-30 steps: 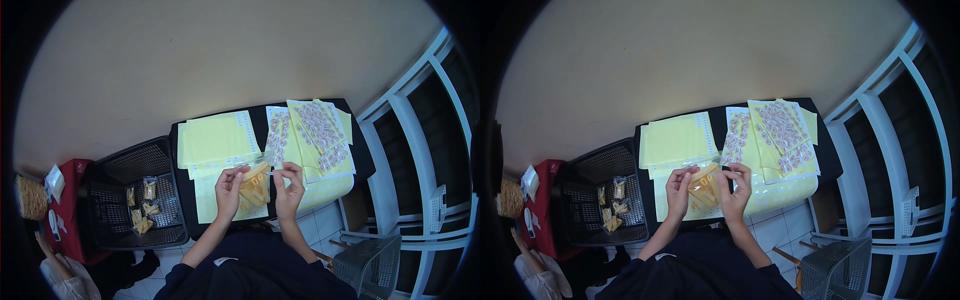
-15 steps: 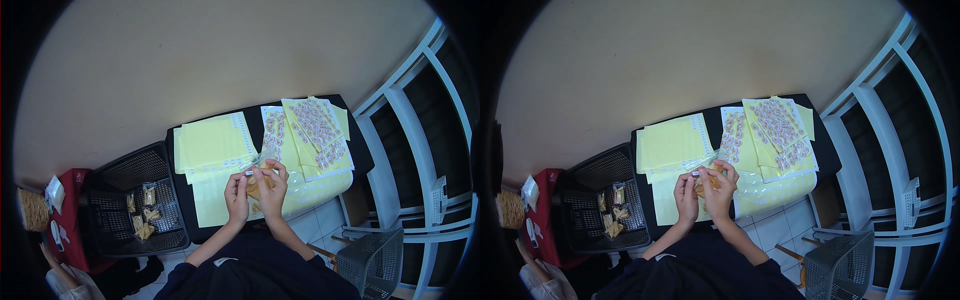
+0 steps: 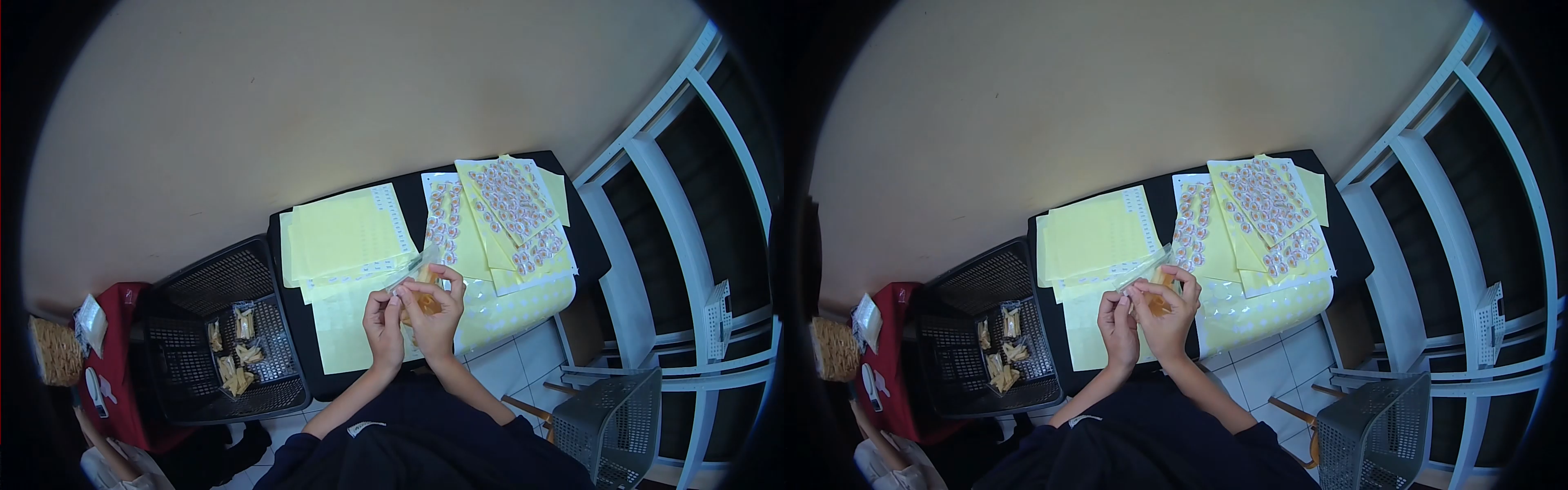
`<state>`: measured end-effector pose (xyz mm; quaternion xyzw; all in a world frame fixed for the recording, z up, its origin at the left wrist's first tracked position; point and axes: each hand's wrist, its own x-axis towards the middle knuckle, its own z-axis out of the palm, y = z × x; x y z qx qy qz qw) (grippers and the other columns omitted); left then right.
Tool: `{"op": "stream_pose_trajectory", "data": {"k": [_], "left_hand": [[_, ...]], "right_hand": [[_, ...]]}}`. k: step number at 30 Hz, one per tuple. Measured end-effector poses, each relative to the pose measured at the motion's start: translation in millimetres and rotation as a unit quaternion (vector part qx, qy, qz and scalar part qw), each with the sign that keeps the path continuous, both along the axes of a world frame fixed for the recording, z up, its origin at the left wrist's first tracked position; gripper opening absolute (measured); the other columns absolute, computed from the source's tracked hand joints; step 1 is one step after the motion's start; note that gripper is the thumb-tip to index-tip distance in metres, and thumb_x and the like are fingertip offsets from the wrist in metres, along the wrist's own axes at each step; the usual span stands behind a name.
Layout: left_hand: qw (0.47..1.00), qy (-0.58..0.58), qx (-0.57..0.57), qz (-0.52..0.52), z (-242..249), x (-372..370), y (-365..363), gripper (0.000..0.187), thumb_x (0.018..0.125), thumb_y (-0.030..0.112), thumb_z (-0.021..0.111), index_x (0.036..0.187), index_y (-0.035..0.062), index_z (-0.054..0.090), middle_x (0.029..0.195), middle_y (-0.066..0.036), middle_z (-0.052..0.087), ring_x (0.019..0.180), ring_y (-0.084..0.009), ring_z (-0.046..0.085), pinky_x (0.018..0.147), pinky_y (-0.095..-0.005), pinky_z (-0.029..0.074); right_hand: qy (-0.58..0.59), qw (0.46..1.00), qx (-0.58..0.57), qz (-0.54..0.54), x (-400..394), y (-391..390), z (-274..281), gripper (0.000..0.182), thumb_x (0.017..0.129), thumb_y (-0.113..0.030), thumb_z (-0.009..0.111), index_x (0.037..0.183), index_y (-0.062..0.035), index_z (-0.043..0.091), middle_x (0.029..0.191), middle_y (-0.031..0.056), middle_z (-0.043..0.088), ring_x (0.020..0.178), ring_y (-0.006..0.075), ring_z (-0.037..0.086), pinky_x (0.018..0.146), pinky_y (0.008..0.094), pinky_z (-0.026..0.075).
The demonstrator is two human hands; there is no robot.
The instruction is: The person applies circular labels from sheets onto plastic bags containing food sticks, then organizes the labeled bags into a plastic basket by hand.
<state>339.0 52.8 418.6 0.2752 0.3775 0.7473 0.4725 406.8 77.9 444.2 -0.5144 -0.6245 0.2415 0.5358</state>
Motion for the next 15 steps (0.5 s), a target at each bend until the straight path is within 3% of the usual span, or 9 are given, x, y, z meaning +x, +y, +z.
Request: {"op": "stream_pose_trajectory", "data": {"k": [1,3,6,13,15], "left_hand": [[1.000,0.000,0.000,0.000,2,0,0,0.008,0.087,0.007,0.042,0.087,-0.0001,0.046,0.095,-0.013,0.057,0.087,-0.0118,0.053,0.077,-0.0236,0.042],[1.000,-0.002,0.011,0.019,7,2,0,0.004,0.086,0.004,0.043,0.084,0.0009,0.043,0.096,-0.016,0.057,0.090,-0.0149,0.054,0.079,-0.0252,0.043],[1.000,-0.019,0.008,0.007,5,3,-1,0.004,0.085,0.003,0.045,0.083,0.0017,0.042,0.096,-0.018,0.057,0.092,-0.0169,0.055,0.080,-0.0267,0.044],[0.999,0.026,-0.033,0.019,1,0,-1,0.006,0.084,0.001,0.048,0.080,0.0015,0.043,0.091,-0.016,0.058,0.088,-0.0167,0.056,0.077,-0.0261,0.045],[0.992,0.097,-0.051,0.066,-5,-9,0,0.007,0.085,0.005,0.047,0.080,0.0028,0.042,0.087,-0.014,0.059,0.084,-0.0174,0.058,0.075,-0.0268,0.045]], "right_hand": [[0.000,1.000,0.000,0.000,0,0,0,0.021,0.063,-0.010,0.071,0.082,-0.0047,0.063,0.100,0.0073,0.045,0.097,0.0222,0.041,0.086,0.0332,0.033],[0.096,0.995,0.010,-0.018,-1,0,-1,0.040,0.060,-0.014,0.074,0.093,-0.0045,0.054,0.100,0.0105,0.043,0.095,0.0243,0.043,0.082,0.0353,0.035],[0.066,0.996,-0.052,-0.009,5,1,5,0.052,0.059,-0.011,0.075,0.101,-0.0015,0.045,0.100,0.0128,0.041,0.095,0.0249,0.043,0.084,0.0339,0.036],[0.069,0.997,-0.039,-0.005,8,-1,-4,0.044,0.063,-0.010,0.071,0.098,-0.0008,0.047,0.099,0.0127,0.043,0.095,0.0242,0.044,0.083,0.0343,0.036],[0.047,0.997,-0.057,0.017,12,-2,-11,0.036,0.065,-0.008,0.068,0.094,-0.0001,0.050,0.098,0.0128,0.045,0.094,0.0244,0.045,0.083,0.0341,0.036]]}}
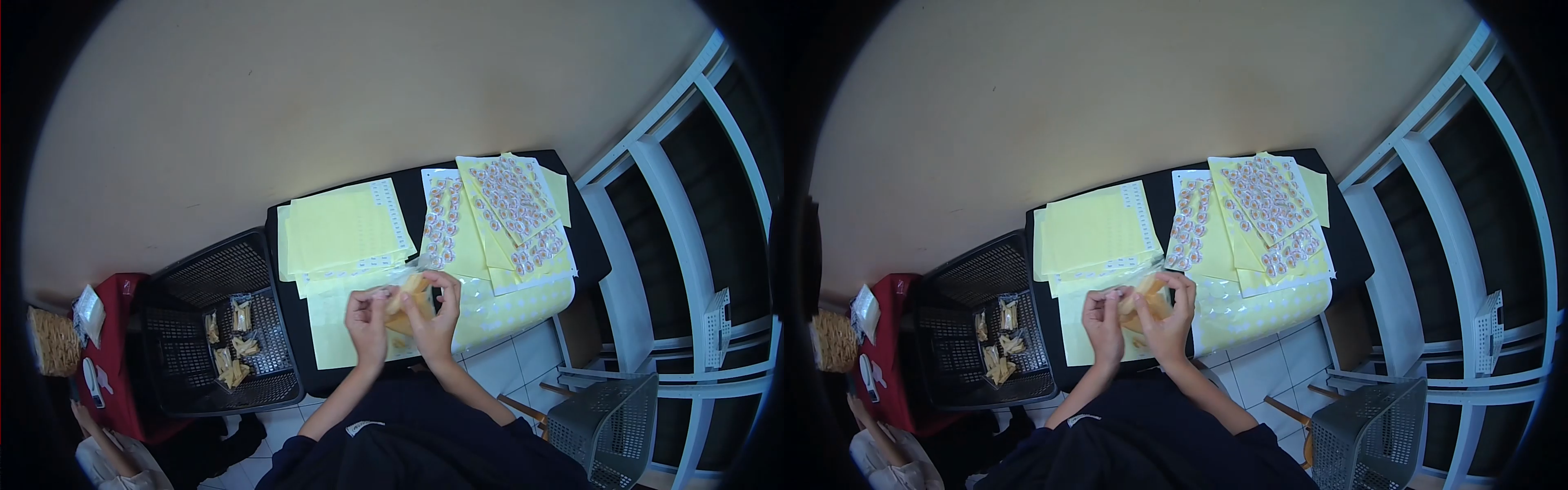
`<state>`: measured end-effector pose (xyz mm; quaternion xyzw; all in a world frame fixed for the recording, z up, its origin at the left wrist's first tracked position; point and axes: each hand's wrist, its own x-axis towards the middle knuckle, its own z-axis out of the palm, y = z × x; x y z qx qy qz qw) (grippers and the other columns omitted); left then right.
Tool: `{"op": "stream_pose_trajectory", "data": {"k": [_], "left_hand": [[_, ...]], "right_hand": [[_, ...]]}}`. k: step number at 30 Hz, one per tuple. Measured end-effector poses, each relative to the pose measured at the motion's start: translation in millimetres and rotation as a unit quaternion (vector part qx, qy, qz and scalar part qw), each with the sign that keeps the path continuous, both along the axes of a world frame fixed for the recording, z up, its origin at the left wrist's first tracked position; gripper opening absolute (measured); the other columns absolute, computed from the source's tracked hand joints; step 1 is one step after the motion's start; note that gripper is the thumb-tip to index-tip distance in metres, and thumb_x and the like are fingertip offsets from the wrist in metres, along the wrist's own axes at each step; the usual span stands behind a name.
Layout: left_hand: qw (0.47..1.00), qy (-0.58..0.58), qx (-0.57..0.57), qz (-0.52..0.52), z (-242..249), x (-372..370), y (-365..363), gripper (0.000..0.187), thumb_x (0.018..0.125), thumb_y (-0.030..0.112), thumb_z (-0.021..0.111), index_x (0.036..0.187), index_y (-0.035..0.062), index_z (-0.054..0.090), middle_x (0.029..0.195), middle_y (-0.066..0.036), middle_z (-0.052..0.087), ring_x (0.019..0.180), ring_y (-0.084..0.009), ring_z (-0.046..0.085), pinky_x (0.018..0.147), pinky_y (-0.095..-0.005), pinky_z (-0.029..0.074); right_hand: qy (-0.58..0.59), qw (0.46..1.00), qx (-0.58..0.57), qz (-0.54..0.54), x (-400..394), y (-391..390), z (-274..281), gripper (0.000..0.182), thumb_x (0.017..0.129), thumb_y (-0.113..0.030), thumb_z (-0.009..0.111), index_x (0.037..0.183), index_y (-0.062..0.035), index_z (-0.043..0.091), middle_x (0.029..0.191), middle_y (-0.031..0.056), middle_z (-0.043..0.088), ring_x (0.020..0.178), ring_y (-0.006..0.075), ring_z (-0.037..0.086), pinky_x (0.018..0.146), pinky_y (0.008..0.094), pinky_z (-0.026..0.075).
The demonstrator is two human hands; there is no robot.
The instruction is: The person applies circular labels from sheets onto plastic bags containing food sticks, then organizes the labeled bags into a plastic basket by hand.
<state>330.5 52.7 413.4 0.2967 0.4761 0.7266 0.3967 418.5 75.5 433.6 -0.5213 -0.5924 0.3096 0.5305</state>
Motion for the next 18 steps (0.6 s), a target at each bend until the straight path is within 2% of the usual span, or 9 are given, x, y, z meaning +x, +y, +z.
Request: {"op": "stream_pose_trajectory", "data": {"k": [1,4,6,8,11,14,16,18], "left_hand": [[0.999,-0.017,-0.010,0.028,-4,-7,2,0.008,0.084,0.005,0.049,0.078,0.0033,0.043,0.084,-0.012,0.059,0.081,-0.0158,0.058,0.073,-0.0253,0.046],[0.997,-0.042,-0.045,0.042,-30,-39,7,0.007,0.082,0.003,0.052,0.078,0.0021,0.046,0.085,-0.013,0.059,0.076,-0.0155,0.059,0.071,-0.0245,0.046],[0.995,-0.066,-0.064,0.034,-44,-56,8,0.007,0.082,0.005,0.052,0.077,0.0022,0.047,0.084,-0.013,0.059,0.075,-0.0154,0.059,0.071,-0.0243,0.046],[0.992,-0.090,-0.084,0.024,-57,-68,7,0.009,0.083,0.006,0.052,0.076,0.0022,0.047,0.084,-0.013,0.059,0.075,-0.0154,0.059,0.070,-0.0242,0.046],[0.987,-0.112,-0.108,0.028,-75,-72,10,0.015,0.086,0.014,0.048,0.079,0.0006,0.049,0.084,-0.013,0.059,0.076,-0.0155,0.059,0.070,-0.0247,0.046],[0.985,-0.126,-0.114,0.025,-79,-73,9,0.017,0.087,0.015,0.045,0.080,0.0003,0.050,0.083,-0.012,0.059,0.077,-0.0159,0.059,0.070,-0.0254,0.046],[0.985,-0.126,-0.113,0.026,-80,-72,8,0.018,0.088,0.016,0.045,0.079,0.0003,0.049,0.083,-0.012,0.059,0.077,-0.0160,0.059,0.070,-0.0255,0.046],[0.985,-0.125,-0.113,0.024,-83,-73,8,0.019,0.088,0.016,0.044,0.079,0.0004,0.049,0.083,-0.012,0.059,0.077,-0.0162,0.059,0.070,-0.0257,0.047]], "right_hand": [[0.014,1.000,0.008,-0.007,0,-1,-1,0.029,0.066,-0.006,0.065,0.090,0.0004,0.051,0.092,0.0118,0.048,0.090,0.0242,0.048,0.082,0.0348,0.037],[0.009,0.998,-0.041,-0.052,20,10,-21,0.026,0.067,-0.005,0.064,0.089,0.0003,0.052,0.088,0.0107,0.051,0.087,0.0240,0.050,0.081,0.0346,0.038],[-0.088,0.991,0.022,-0.100,39,30,-41,0.020,0.068,-0.003,0.061,0.087,-0.0009,0.053,0.084,0.0113,0.052,0.082,0.0255,0.052,0.072,0.0326,0.040],[-0.178,0.979,0.064,-0.082,53,49,-52,0.014,0.070,-0.006,0.060,0.083,-0.0025,0.056,0.081,0.0103,0.051,0.078,0.0259,0.051,0.069,0.0334,0.040],[-0.231,0.972,0.039,-0.025,59,69,-62,0.008,0.071,-0.009,0.060,0.076,-0.0039,0.059,0.077,0.0088,0.051,0.075,0.0256,0.051,0.068,0.0349,0.040],[-0.283,0.958,0.028,0.020,53,77,-61,0.007,0.070,-0.010,0.060,0.073,-0.0045,0.060,0.072,0.0072,0.052,0.071,0.0255,0.052,0.066,0.0354,0.041],[-0.269,0.963,-0.003,0.013,44,78,-60,0.012,0.069,-0.016,0.062,0.068,-0.0038,0.061,0.066,0.0079,0.054,0.065,0.0264,0.054,0.063,0.0356,0.042],[-0.306,0.949,-0.076,0.000,38,80,-59,0.020,0.068,-0.022,0.063,0.063,-0.0026,0.060,0.063,0.0098,0.056,0.060,0.0267,0.054,0.059,0.0364,0.042]]}}
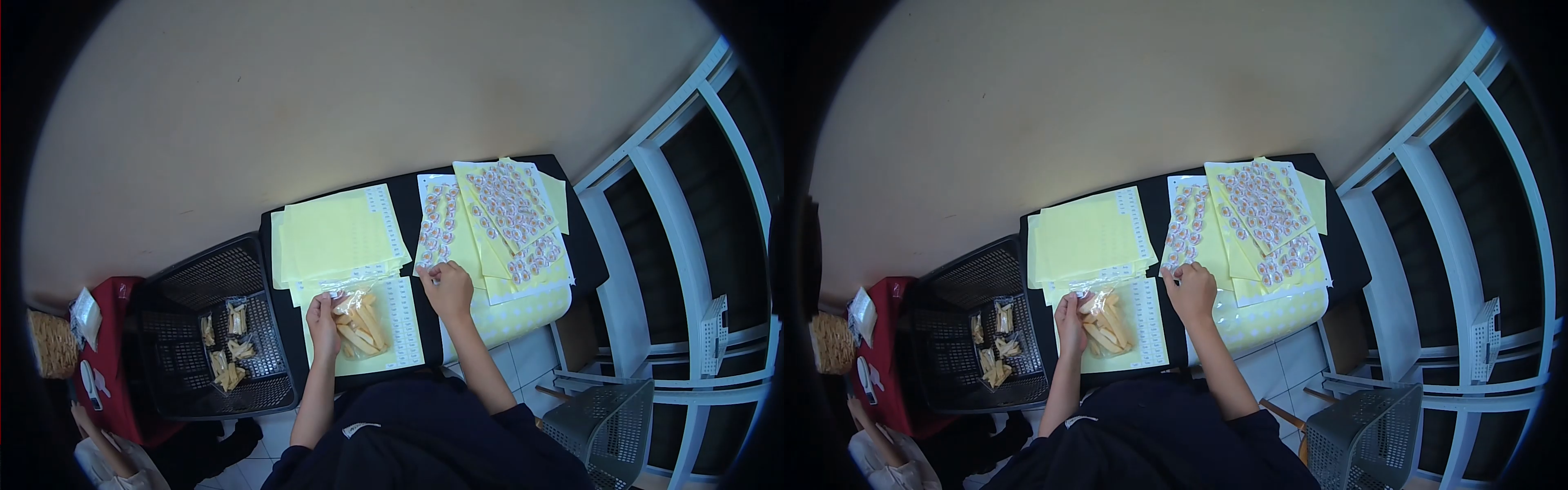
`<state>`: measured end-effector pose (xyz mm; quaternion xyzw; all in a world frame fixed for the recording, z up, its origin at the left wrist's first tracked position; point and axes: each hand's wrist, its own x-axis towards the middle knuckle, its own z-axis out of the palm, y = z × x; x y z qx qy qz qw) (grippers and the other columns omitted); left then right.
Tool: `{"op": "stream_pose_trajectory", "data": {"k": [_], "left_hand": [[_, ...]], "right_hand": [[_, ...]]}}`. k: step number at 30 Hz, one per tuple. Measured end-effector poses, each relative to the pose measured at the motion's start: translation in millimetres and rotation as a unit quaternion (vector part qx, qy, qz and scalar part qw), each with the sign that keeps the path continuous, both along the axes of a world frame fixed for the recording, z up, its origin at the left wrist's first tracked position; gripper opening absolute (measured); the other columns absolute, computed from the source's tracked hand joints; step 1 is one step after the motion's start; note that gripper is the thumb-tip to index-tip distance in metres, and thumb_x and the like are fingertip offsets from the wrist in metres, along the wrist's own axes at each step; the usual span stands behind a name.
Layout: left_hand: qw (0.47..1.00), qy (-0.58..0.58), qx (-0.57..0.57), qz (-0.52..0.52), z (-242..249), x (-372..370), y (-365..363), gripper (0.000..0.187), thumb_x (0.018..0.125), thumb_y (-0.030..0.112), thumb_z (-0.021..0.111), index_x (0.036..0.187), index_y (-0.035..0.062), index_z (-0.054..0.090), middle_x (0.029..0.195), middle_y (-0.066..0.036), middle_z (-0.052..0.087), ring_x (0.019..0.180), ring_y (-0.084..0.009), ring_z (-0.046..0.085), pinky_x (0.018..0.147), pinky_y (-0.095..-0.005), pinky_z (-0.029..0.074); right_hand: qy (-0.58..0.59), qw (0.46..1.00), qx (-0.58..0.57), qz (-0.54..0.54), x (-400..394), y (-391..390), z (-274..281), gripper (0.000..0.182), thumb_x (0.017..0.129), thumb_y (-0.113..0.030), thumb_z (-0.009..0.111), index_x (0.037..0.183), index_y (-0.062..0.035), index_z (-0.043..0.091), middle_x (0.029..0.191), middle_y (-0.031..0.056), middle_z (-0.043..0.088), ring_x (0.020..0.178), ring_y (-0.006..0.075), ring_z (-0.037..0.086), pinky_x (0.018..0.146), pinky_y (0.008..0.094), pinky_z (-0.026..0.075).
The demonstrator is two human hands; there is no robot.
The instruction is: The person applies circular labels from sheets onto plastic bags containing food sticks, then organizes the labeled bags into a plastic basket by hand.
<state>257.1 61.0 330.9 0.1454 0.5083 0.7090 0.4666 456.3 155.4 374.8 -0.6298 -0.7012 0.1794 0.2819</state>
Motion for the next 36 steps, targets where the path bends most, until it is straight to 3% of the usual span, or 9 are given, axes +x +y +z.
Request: {"op": "stream_pose_trajectory", "data": {"k": [7,15,18,21,29,31,32,35,36], "left_hand": [[1.000,0.004,-0.009,-0.020,-1,-2,0,0.018,0.088,0.016,0.043,0.080,0.0004,0.048,0.084,-0.012,0.058,0.077,-0.0161,0.059,0.070,-0.0258,0.047],[1.000,0.001,-0.008,-0.030,-1,-3,1,0.016,0.088,0.015,0.044,0.082,0.0004,0.048,0.086,-0.012,0.058,0.083,-0.0172,0.058,0.075,-0.0257,0.045],[0.999,0.026,-0.004,-0.048,5,1,-1,0.014,0.084,0.008,0.049,0.093,-0.0013,0.046,0.092,-0.013,0.057,0.088,-0.0168,0.056,0.078,-0.0260,0.044],[0.988,0.083,0.033,-0.129,13,2,-5,0.051,0.076,-0.003,0.055,0.121,0.0001,0.030,0.108,-0.015,0.050,0.100,-0.0168,0.050,0.084,-0.0263,0.042],[0.977,0.084,0.024,-0.194,20,-2,-6,0.059,0.081,0.000,0.049,0.131,0.0057,0.018,0.113,-0.017,0.048,0.098,-0.0159,0.051,0.083,-0.0247,0.042],[0.974,0.098,0.021,-0.205,18,-3,-6,0.057,0.084,0.000,0.045,0.133,0.0068,0.016,0.114,-0.017,0.049,0.097,-0.0149,0.051,0.082,-0.0235,0.041],[0.975,0.097,0.019,-0.201,17,-4,-6,0.057,0.084,0.000,0.045,0.133,0.0068,0.016,0.114,-0.017,0.049,0.097,-0.0149,0.051,0.082,-0.0235,0.041],[0.976,0.032,0.052,-0.209,13,-7,-5,0.055,0.085,0.000,0.041,0.133,0.0076,0.016,0.114,-0.016,0.050,0.096,-0.0144,0.052,0.081,-0.0241,0.041],[0.977,0.032,0.050,-0.206,14,-8,-4,0.055,0.085,0.000,0.041,0.133,0.0076,0.016,0.114,-0.016,0.050,0.096,-0.0144,0.052,0.081,-0.0241,0.041]], "right_hand": [[-0.077,0.997,0.012,0.001,-12,7,-5,0.019,0.069,-0.018,0.061,0.061,-0.0015,0.060,0.065,0.0115,0.058,0.063,0.0278,0.054,0.061,0.0381,0.041],[-0.077,0.997,-0.015,-0.026,-14,4,-5,0.018,0.071,-0.018,0.061,0.063,-0.0023,0.060,0.064,0.0110,0.060,0.063,0.0269,0.056,0.062,0.0380,0.041],[-0.062,0.997,-0.041,-0.029,-12,2,-3,0.019,0.073,-0.020,0.059,0.065,-0.0025,0.060,0.066,0.0111,0.060,0.064,0.0272,0.057,0.063,0.0381,0.041],[-0.051,0.996,-0.072,-0.023,-11,0,5,0.019,0.075,-0.022,0.058,0.068,-0.0035,0.059,0.066,0.0107,0.060,0.065,0.0273,0.058,0.063,0.0383,0.040],[-0.077,0.991,-0.104,0.026,-19,-12,32,0.014,0.076,-0.019,0.054,0.071,-0.0065,0.057,0.068,0.0094,0.060,0.068,0.0272,0.057,0.065,0.0396,0.037],[0.053,0.974,-0.049,0.217,-24,-21,35,0.017,0.079,-0.022,0.051,0.079,-0.0053,0.055,0.075,0.0094,0.057,0.072,0.0248,0.055,0.069,0.0358,0.036],[0.053,0.973,-0.051,0.220,-29,-26,37,0.017,0.079,-0.022,0.051,0.079,-0.0053,0.055,0.075,0.0094,0.057,0.072,0.0248,0.055,0.069,0.0358,0.036],[-0.071,0.909,0.003,0.411,-46,-40,32,0.016,0.081,-0.022,0.049,0.087,-0.0073,0.053,0.087,0.0084,0.048,0.085,0.0214,0.049,0.073,0.0330,0.033],[-0.070,0.908,0.003,0.414,-49,-42,33,0.016,0.081,-0.022,0.049,0.087,-0.0073,0.053,0.087,0.0084,0.048,0.085,0.0214,0.049,0.073,0.0330,0.033]]}}
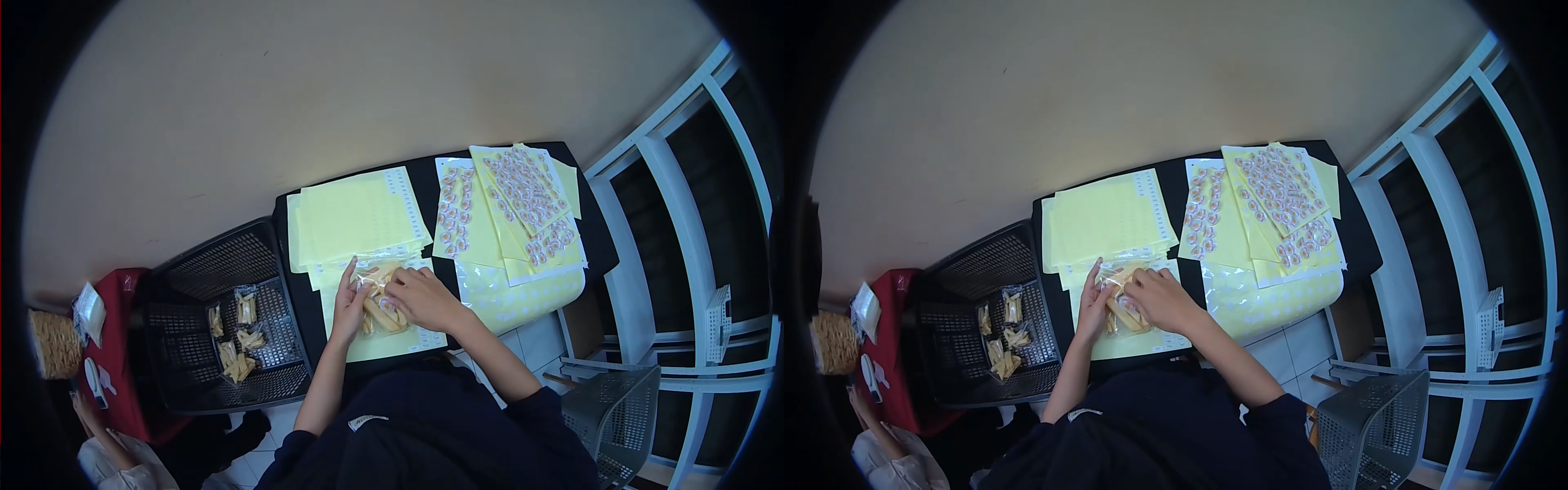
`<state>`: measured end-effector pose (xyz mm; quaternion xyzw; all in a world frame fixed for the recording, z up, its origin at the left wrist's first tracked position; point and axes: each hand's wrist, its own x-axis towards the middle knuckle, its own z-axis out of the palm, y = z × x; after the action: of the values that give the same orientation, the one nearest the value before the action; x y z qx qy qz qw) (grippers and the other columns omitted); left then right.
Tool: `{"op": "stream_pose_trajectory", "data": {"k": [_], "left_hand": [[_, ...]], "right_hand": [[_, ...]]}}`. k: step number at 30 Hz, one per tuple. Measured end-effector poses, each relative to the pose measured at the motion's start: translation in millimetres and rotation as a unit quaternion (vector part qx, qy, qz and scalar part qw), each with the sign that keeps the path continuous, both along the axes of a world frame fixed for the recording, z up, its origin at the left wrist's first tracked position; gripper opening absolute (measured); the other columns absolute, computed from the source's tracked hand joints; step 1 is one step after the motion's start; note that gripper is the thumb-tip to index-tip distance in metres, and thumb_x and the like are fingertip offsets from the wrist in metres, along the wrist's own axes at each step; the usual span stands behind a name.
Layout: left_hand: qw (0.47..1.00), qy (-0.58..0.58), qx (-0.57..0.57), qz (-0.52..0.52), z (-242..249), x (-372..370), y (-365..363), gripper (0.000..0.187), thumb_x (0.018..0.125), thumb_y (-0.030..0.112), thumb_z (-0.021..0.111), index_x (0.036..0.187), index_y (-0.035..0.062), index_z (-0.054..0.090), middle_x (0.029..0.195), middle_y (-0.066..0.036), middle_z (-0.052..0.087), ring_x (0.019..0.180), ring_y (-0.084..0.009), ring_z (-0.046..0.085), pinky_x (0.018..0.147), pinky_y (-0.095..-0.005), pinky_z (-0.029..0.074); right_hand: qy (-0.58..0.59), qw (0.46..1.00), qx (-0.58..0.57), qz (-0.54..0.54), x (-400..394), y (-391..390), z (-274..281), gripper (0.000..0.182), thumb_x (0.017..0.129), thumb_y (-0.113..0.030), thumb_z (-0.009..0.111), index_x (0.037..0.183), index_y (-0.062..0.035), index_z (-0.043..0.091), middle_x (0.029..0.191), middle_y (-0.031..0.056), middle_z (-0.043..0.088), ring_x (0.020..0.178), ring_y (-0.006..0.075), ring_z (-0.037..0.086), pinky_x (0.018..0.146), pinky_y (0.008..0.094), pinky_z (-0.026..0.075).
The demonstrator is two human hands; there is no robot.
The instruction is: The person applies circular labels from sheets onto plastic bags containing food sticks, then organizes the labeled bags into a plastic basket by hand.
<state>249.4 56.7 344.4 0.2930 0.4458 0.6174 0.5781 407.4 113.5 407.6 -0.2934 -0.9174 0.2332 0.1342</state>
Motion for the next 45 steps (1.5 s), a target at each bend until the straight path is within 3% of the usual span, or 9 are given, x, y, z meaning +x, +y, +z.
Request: {"op": "stream_pose_trajectory", "data": {"k": [13,16,19,21,24,27,34,37,45], "left_hand": [[0.998,0.057,-0.003,-0.017,0,1,-1,0.052,0.086,0.002,0.040,0.133,0.0082,0.018,0.107,-0.015,0.052,0.095,-0.0145,0.051,0.081,-0.0246,0.041],[0.998,0.062,0.027,0.006,-4,0,-3,0.052,0.086,0.001,0.040,0.133,0.0056,0.017,0.110,-0.016,0.051,0.098,-0.0151,0.050,0.084,-0.0249,0.039],[0.999,0.019,0.033,0.034,0,2,-5,0.053,0.085,0.001,0.040,0.133,0.0057,0.017,0.112,-0.017,0.049,0.100,-0.0168,0.049,0.086,-0.0260,0.039],[0.997,-0.022,0.056,0.053,13,3,-8,0.054,0.085,0.003,0.042,0.132,0.0053,0.015,0.113,-0.017,0.048,0.101,-0.0193,0.049,0.087,-0.0277,0.038],[0.996,-0.065,0.068,-0.002,32,3,-7,0.060,0.081,0.001,0.049,0.131,0.0044,0.015,0.114,-0.019,0.046,0.102,-0.0213,0.049,0.087,-0.0291,0.040],[0.995,0.062,0.071,-0.029,45,7,-7,0.065,0.077,-0.002,0.055,0.129,0.0021,0.017,0.112,-0.020,0.046,0.102,-0.0214,0.049,0.085,-0.0287,0.041],[0.998,0.028,0.029,-0.041,43,25,-5,0.062,0.075,-0.005,0.056,0.125,-0.0020,0.020,0.102,-0.018,0.049,0.096,-0.0189,0.051,0.080,-0.0266,0.043],[0.999,0.030,0.026,-0.030,41,42,-4,0.061,0.075,-0.006,0.056,0.124,-0.0022,0.021,0.099,-0.017,0.050,0.093,-0.0180,0.052,0.078,-0.0255,0.044],[0.986,0.057,0.019,-0.156,41,87,-6,0.070,0.073,-0.002,0.060,0.128,0.0012,0.015,0.113,-0.019,0.046,0.104,-0.0230,0.048,0.086,-0.0324,0.041]], "right_hand": [[-0.094,0.977,0.193,0.024,-15,-3,1,0.012,0.075,-0.019,0.053,0.079,-0.0079,0.053,0.083,0.0077,0.048,0.078,0.0198,0.050,0.067,0.0320,0.034],[-0.036,0.992,0.079,-0.090,-16,-12,-1,0.023,0.070,-0.018,0.061,0.087,-0.0054,0.052,0.087,0.0086,0.048,0.083,0.0247,0.050,0.073,0.0365,0.036],[0.201,0.954,0.045,-0.220,-19,-20,-22,0.048,0.072,-0.014,0.064,0.112,-0.0033,0.040,0.094,0.0113,0.049,0.081,0.0233,0.054,0.071,0.0335,0.042],[0.352,0.846,-0.277,-0.289,-23,-32,-31,0.071,0.076,-0.007,0.061,0.129,-0.0027,0.015,0.104,0.0143,0.048,0.082,0.0202,0.056,0.069,0.0284,0.047],[0.381,0.784,-0.417,-0.256,-21,-38,-29,0.077,0.078,-0.006,0.058,0.132,-0.0036,0.003,0.110,0.0164,0.047,0.082,0.0152,0.056,0.065,0.0224,0.047],[0.354,0.802,-0.399,-0.270,-17,-43,-9,0.079,0.078,-0.003,0.058,0.132,-0.0037,0.001,0.111,0.0186,0.047,0.089,0.0162,0.055,0.073,0.0229,0.046],[0.364,0.859,-0.264,-0.246,-4,-56,-11,0.084,0.078,-0.003,0.056,0.132,-0.0039,-0.008,0.102,0.0194,0.051,0.091,0.0191,0.054,0.078,0.0273,0.043],[0.413,0.814,-0.317,-0.258,7,-60,-16,0.088,0.075,0.006,0.054,0.132,-0.0068,-0.012,0.117,0.0193,0.041,0.103,0.0187,0.046,0.086,0.0271,0.038],[0.479,0.742,-0.363,-0.297,67,-83,-15,0.089,0.074,0.007,0.055,0.133,-0.0100,-0.009,0.114,0.0178,0.044,0.095,0.0177,0.052,0.079,0.0268,0.044]]}}
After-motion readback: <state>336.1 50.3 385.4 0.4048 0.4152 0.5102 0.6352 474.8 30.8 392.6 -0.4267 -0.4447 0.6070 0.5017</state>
